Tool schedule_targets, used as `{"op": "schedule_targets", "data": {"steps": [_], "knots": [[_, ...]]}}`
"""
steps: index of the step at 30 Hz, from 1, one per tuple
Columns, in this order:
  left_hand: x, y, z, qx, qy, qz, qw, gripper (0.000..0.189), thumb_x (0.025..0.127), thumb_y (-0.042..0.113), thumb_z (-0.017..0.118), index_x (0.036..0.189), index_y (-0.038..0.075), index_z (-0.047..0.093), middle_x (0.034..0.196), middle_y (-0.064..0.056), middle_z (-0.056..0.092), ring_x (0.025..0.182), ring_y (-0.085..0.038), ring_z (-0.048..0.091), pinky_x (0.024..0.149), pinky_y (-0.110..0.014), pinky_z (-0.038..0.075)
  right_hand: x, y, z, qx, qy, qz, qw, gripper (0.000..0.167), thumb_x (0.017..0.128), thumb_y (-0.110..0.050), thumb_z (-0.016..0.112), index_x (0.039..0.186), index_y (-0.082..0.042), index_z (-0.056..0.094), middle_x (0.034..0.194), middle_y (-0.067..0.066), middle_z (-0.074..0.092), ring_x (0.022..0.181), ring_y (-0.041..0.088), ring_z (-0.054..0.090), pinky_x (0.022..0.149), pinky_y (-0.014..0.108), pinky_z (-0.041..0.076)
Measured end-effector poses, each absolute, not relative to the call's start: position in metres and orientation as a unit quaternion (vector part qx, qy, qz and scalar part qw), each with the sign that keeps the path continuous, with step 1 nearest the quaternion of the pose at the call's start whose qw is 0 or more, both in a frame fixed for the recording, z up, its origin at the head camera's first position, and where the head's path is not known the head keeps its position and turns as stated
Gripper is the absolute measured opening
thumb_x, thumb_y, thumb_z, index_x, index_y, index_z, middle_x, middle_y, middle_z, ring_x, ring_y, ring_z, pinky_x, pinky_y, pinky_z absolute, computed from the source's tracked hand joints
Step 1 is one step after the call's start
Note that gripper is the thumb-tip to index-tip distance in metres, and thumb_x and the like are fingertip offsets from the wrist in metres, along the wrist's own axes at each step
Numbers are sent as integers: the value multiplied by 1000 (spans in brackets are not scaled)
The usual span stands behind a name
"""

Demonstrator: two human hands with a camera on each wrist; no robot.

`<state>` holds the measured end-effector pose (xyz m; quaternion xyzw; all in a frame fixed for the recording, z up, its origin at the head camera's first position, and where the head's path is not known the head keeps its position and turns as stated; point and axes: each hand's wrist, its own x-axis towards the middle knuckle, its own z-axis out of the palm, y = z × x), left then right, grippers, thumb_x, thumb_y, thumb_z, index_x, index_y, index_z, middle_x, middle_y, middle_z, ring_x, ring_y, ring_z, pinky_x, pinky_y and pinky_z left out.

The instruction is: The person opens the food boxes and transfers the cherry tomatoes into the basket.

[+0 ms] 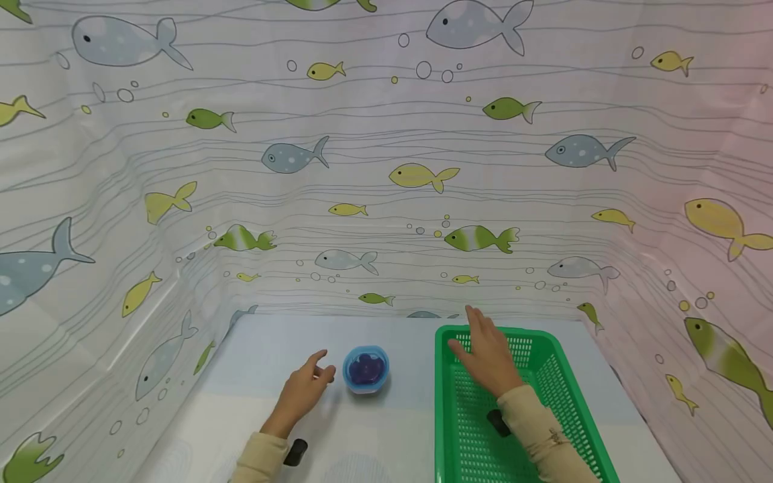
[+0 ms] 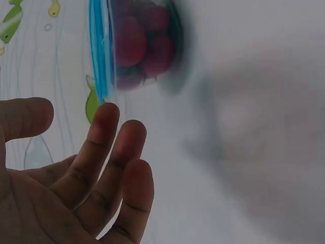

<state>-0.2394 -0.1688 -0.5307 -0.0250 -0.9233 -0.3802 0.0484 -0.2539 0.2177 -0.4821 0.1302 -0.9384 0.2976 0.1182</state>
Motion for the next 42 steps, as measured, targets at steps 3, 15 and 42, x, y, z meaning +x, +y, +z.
{"op": "schedule_targets", "data": {"steps": [3, 15, 42], "knots": [[-234, -167, -540, -20, -897, -442, 7, 64, 102, 38, 58, 152, 2, 40, 95, 2, 73, 81, -14, 66, 70, -37, 49, -256, 207, -477, 140, -933, 308, 125, 82, 102, -41, 60, 161, -2, 18, 162, 24, 27, 145, 49, 27, 111, 67, 25], [-223, -152, -561, -12, -847, -529, -49, 80, 98, 31, 66, 155, -7, 26, 100, -8, 72, 84, -23, 68, 72, -40, 50, -266, 147, -452, 143, -924, 328, 135, 84, 96, -41, 70, 161, -10, 27, 159, 16, 37, 142, 41, 37, 107, 62, 37], [-221, -139, -570, -1, -774, -630, -64, 82, 100, 27, 65, 156, -9, 18, 105, -15, 74, 86, -27, 70, 64, -35, 50, -267, 63, -486, 193, -935, 293, 45, 63, 83, -21, 86, 137, -5, 60, 128, 12, 66, 115, 33, 61, 95, 51, 50]]}}
